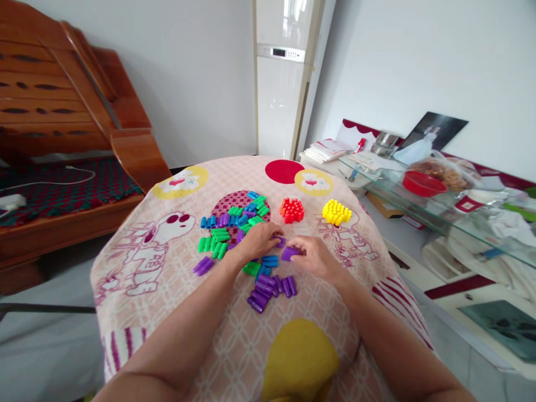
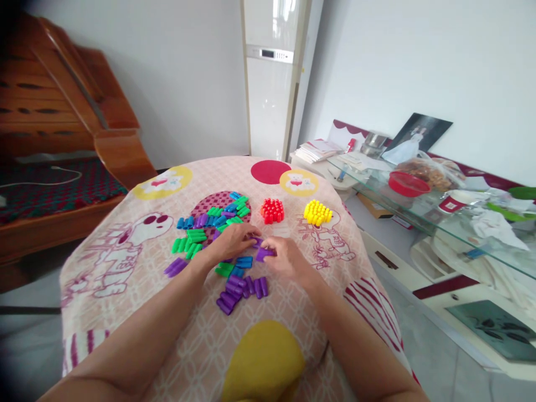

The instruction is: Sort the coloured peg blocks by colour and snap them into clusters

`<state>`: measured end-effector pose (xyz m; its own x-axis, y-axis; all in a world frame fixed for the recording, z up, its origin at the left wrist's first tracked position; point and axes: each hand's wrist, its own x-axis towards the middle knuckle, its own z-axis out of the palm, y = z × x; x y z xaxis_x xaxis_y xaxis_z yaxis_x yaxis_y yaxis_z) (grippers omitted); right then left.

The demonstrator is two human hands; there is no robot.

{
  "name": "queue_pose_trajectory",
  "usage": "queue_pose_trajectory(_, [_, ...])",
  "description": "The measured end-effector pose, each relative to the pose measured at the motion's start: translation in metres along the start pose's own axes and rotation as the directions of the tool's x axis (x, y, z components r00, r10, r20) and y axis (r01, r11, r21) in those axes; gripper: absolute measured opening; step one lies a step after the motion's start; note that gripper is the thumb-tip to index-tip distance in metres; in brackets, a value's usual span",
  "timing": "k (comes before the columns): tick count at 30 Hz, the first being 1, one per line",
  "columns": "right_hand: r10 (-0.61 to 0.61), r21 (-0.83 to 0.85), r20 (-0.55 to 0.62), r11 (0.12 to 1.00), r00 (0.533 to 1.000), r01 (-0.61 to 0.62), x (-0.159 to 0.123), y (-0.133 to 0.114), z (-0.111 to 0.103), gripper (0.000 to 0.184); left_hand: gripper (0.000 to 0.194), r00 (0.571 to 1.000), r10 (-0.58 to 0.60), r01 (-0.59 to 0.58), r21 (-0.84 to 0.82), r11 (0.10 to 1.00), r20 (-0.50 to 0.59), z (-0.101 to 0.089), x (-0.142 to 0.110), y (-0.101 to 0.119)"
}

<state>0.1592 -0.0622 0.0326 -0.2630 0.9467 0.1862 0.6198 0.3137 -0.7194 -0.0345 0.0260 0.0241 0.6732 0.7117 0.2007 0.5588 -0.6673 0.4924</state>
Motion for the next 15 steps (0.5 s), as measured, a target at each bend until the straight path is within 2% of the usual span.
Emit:
queue_pose_trajectory(2, [0.077, -0.009, -0.133, 0.997, 0.988, -0.079, 0.003, 0.013, -0.018, 0.03, 0.023, 1.0, -0.001, 0.001, -0.036, 0.999, 0.011, 0.001, 0.001, -0.002])
queue_pose_trajectory(4, [0.149, -0.107, -0.276, 0.977, 0.95, -0.184, 0.004, 0.025, -0.042, 0.029, 0.023, 1.0, -0.007, 0.007, -0.063, 0.998, 0.006, 0.0, 0.001, -0.004])
queue_pose_trajectory(6, [0.179, -0.246, -0.419, 0.921, 0.89, -0.301, 0.001, 0.033, -0.067, 0.026, 0.023, 1.0, -0.021, 0.02, -0.076, 0.997, -0.012, -0.002, 0.001, -0.005])
queue_pose_trajectory(8, [0.183, -0.39, -0.495, 0.826, 0.85, -0.406, -0.004, 0.04, -0.087, 0.023, 0.021, 0.999, -0.029, 0.026, -0.093, 0.995, -0.034, -0.006, 0.0, -0.006])
queue_pose_trajectory(11, [0.238, -0.553, -0.463, 0.675, 0.854, -0.488, -0.012, 0.051, -0.103, 0.022, 0.019, 0.998, -0.03, 0.021, -0.134, 0.991, -0.062, -0.014, -0.002, -0.007])
queue_pose_trajectory(15, [0.315, -0.663, -0.347, 0.584, 0.883, -0.468, -0.015, 0.057, -0.102, 0.022, 0.019, 0.995, -0.043, 0.024, -0.194, 0.981, -0.092, -0.021, -0.004, -0.005])
